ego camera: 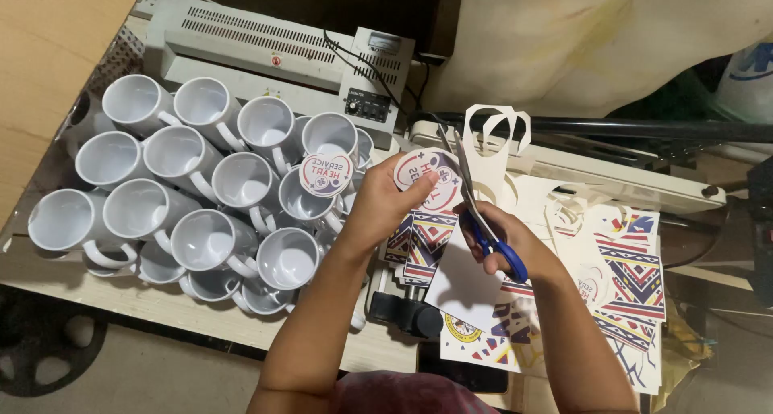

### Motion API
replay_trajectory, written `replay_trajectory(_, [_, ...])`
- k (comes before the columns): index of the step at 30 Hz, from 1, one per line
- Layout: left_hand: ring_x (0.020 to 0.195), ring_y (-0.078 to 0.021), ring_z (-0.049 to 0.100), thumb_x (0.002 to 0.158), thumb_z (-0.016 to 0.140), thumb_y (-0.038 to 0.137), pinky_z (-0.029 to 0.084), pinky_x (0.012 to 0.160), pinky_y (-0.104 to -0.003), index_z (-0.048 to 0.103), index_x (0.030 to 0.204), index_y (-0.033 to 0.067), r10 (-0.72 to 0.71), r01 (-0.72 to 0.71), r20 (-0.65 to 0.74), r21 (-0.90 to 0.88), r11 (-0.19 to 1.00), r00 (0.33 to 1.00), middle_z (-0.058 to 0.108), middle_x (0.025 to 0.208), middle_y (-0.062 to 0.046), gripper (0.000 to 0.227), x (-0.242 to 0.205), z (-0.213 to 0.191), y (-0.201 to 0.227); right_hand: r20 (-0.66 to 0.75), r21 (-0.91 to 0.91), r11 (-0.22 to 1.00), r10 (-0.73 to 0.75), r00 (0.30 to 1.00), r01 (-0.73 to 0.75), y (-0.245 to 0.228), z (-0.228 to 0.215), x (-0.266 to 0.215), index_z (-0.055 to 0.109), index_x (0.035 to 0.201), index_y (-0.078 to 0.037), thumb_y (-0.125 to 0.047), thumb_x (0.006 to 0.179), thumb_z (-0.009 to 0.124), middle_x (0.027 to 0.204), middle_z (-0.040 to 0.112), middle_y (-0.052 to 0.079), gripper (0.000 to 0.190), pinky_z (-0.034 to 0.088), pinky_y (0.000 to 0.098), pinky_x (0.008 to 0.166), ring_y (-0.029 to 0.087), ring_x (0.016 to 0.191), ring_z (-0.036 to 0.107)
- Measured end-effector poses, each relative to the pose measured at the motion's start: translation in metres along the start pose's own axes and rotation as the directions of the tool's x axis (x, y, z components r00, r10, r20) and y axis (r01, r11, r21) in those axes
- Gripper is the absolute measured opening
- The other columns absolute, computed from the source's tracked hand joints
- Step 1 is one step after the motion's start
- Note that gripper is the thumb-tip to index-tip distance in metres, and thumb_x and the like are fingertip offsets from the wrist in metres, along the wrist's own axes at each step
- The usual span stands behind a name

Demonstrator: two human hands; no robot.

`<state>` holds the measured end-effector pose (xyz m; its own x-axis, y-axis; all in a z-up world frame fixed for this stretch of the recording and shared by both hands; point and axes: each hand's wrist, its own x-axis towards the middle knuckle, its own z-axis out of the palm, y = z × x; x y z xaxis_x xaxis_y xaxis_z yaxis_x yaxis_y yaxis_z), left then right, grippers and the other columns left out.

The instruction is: The person uses scissors to cut out circular stickers from a sheet of paper. They repeatedly trim the edges of the stickers, which feature a logo, and place the cut pieces on a table next to a stack of white mugs.

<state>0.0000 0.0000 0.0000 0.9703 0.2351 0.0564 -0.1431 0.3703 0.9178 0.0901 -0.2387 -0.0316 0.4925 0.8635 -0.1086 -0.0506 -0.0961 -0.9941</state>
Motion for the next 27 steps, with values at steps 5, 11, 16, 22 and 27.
replay_trajectory(5, [0.089, -0.0089, 0.069, 0.097, 0.070, 0.008, 0.058, 0.079, -0.025, 0.068, 0.118, -0.0065, 0.007, -0.007, -0.015, 0.020, 1.000, 1.000, 0.075, 0.102, -0.007, 0.026, 0.002, -0.001, 0.005, -0.033, -0.056, 0.998, 0.003, 0.999, -0.005, -0.004, 0.002, 0.001, 0.058, 0.135, -0.001, -0.071, 0.051, 0.085, 0.084, 0.057, 0.000, 0.112, 0.046, 0.0256, 0.063, 0.011, 0.075, 0.056])
replay_trajectory(11, [0.087, -0.0092, 0.068, 0.099, 0.069, 0.008, 0.057, 0.078, -0.026, 0.069, 0.116, -0.0067, 0.015, -0.014, -0.051, 0.010, 1.000, 0.999, 0.075, 0.101, -0.008, 0.022, 0.004, -0.004, -0.002, -0.019, -0.122, 0.992, 0.003, 1.000, -0.006, 0.002, -0.003, 0.001, 0.059, 0.136, -0.002, -0.069, 0.052, 0.086, 0.084, 0.058, -0.001, 0.110, 0.048, 0.0266, 0.066, 0.011, 0.076, 0.058])
replay_trajectory(16, [0.090, -0.0087, 0.069, 0.097, 0.068, 0.007, 0.058, 0.080, -0.026, 0.067, 0.119, -0.0045, 0.001, -0.001, 0.013, 0.008, 1.000, 1.000, 0.075, 0.104, -0.006, 0.024, 0.004, 0.001, 0.000, -0.006, 0.063, 0.997, 0.036, 0.999, -0.035, -0.006, 0.004, 0.001, 0.055, 0.136, -0.003, -0.068, 0.047, 0.087, 0.086, 0.057, -0.001, 0.114, 0.047, 0.0270, 0.059, 0.011, 0.072, 0.056])
replay_trajectory(22, [0.090, -0.0084, 0.070, 0.097, 0.068, 0.007, 0.059, 0.080, -0.026, 0.067, 0.118, -0.0040, -0.006, 0.006, 0.000, 0.014, 1.000, 1.000, 0.075, 0.103, -0.006, 0.024, 0.003, 0.003, 0.003, -0.036, 0.006, 1.000, 0.026, 0.999, -0.026, -0.001, 0.002, -0.001, 0.059, 0.137, -0.003, -0.065, 0.051, 0.089, 0.082, 0.056, -0.001, 0.111, 0.047, 0.0266, 0.064, 0.011, 0.075, 0.057])
replay_trajectory(27, [0.089, -0.0076, 0.069, 0.100, 0.067, 0.010, 0.058, 0.078, -0.025, 0.070, 0.117, -0.0047, 0.028, -0.024, -0.049, 0.067, 0.997, 0.998, 0.075, 0.102, -0.006, 0.023, 0.004, 0.003, 0.005, -0.029, -0.047, 0.999, 0.012, 1.000, -0.014, 0.007, -0.002, -0.002, 0.060, 0.136, -0.003, -0.065, 0.053, 0.089, 0.084, 0.056, -0.001, 0.108, 0.047, 0.0255, 0.065, 0.011, 0.077, 0.056])
